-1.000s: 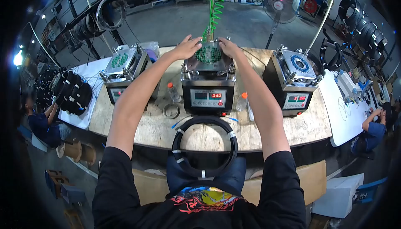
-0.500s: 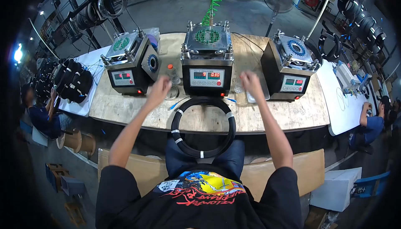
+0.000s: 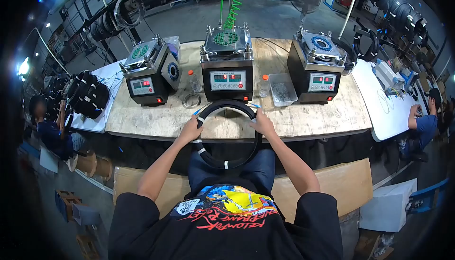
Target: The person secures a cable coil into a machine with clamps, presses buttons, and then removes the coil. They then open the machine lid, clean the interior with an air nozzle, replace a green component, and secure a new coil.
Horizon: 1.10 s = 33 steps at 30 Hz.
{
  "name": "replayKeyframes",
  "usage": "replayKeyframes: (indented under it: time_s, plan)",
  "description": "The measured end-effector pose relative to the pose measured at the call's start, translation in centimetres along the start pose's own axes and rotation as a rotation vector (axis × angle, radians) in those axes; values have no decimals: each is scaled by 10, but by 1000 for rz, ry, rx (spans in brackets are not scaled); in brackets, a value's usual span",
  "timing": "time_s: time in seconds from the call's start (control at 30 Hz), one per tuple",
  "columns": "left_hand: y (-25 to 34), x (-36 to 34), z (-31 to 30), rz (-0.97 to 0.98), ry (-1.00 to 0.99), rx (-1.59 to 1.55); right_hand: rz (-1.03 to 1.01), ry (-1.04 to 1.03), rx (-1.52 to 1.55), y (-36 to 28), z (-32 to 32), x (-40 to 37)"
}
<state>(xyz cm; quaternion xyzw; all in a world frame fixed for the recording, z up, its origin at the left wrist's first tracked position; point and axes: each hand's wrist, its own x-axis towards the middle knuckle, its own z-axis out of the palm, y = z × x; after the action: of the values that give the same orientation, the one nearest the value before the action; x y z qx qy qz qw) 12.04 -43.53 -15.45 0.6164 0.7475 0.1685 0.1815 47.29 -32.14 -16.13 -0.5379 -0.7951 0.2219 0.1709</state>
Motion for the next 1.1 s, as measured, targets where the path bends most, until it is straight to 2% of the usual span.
replayKeyframes:
  time_s: [0.17,0.3,0.37,0.4,0.5,0.63,0.7,0.77,0.8,0.9,0.97,1.03,1.1]
  plan:
    - [8,-25,1,156,70,-262,-37,-23,205,-11,-30,-44]
    - [34,-46,5,195,92,-355,-91,57,202,10,-55,-77]
    - [43,-40,15,294,125,-424,-107,120,264,16,-78,-92]
    - [51,-35,17,284,65,-540,-94,147,280,21,-91,-95]
    - [107,-25,2,245,-73,-834,-29,216,326,35,-132,-108]
    - [194,-13,-35,182,-405,-1154,-20,324,448,56,-196,-112]
    - [222,-1,-32,229,-465,-1228,1,380,436,65,-229,-111]
    - [268,-1,-53,97,-631,-1379,-24,403,496,79,-258,-107]
    - [288,1,-58,125,-642,-1341,-26,417,462,80,-275,-104]
    - [332,27,-64,77,-656,-1506,-66,466,396,89,-319,-88]
    - [371,39,-88,67,-504,-1434,6,500,409,78,-354,-81]
    - [386,77,-92,4,-522,-1453,114,469,399,77,-385,-67]
    - [408,109,-111,40,-575,-1409,9,539,398,69,-412,-49]
